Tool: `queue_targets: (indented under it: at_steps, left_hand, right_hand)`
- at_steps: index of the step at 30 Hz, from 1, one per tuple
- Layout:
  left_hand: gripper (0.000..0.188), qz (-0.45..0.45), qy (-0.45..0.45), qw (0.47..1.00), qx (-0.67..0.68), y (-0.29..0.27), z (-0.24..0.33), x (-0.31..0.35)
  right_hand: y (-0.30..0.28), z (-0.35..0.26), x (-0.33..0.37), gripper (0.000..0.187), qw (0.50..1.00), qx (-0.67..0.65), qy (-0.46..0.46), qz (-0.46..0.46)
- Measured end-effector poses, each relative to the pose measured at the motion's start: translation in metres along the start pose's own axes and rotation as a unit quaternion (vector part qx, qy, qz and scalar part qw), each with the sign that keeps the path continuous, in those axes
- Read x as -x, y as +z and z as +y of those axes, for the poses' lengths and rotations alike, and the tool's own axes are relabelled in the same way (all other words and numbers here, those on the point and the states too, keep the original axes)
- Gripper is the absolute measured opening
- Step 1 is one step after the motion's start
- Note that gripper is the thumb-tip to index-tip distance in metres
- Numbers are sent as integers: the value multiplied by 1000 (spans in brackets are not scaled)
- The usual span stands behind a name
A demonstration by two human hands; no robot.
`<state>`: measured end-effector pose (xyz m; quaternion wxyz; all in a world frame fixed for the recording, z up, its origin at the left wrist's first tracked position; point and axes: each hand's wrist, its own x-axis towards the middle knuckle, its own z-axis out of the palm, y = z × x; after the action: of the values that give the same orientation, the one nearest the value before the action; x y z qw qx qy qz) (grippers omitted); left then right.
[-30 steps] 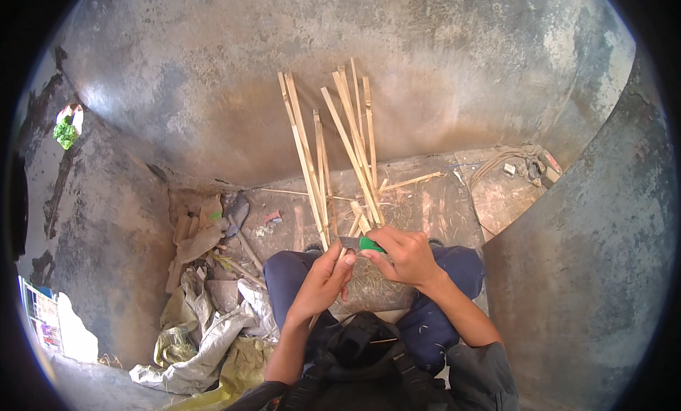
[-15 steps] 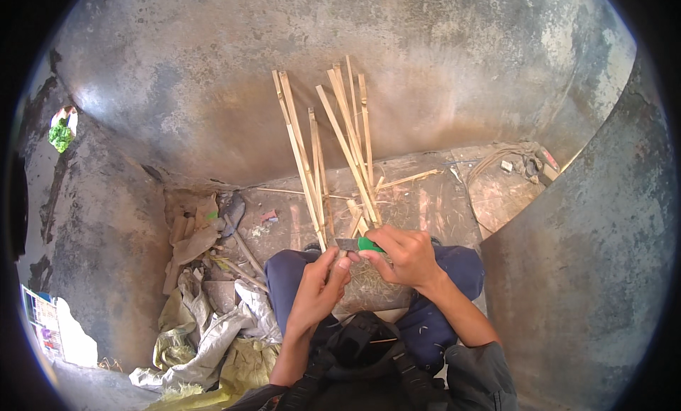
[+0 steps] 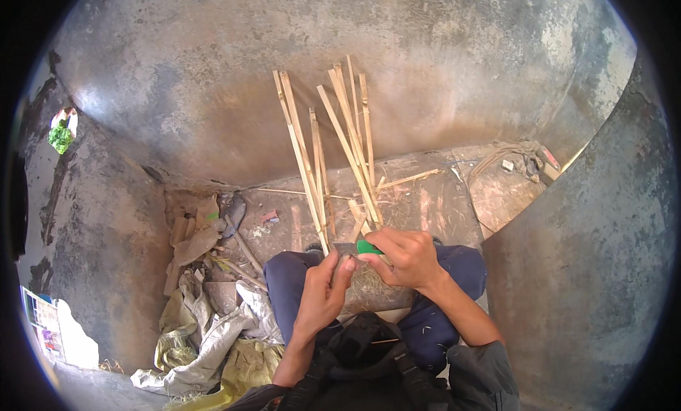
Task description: The person holds a bamboo strip and uses a small green knife to shave down its surface, repeatedly scraping the blade along the length of the wood while seated on the floor.
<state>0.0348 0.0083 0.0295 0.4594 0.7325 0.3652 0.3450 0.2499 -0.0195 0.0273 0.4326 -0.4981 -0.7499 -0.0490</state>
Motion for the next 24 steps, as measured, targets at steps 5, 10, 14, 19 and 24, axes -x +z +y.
queue_targets:
  at_steps: [5, 10, 14, 19, 24]
  left_hand:
    - [29, -14, -17, 1000, 9, 1, -3, 2]
    - [26, -19, -28, 999, 31, -3, 9, 2]
    - [30, -22, -9, 998, 64, -5, 1, 1]
    - [31, -87, -86, 974, 193, -5, -27, -1]
    - [33, -164, -229, 892, 353, -18, -40, 22]
  right_hand:
    - [-6, -1, -4, 27, 999, 50, -20, 8]
    - [-6, 2, -6, 27, 995, 86, -36, 28]
    - [-7, 0, -9, 27, 994, 106, -33, 10]
    - [6, 23, -3, 27, 991, 109, -14, 69]
    - [-82, 127, -21, 32, 898, 251, 347, 101]
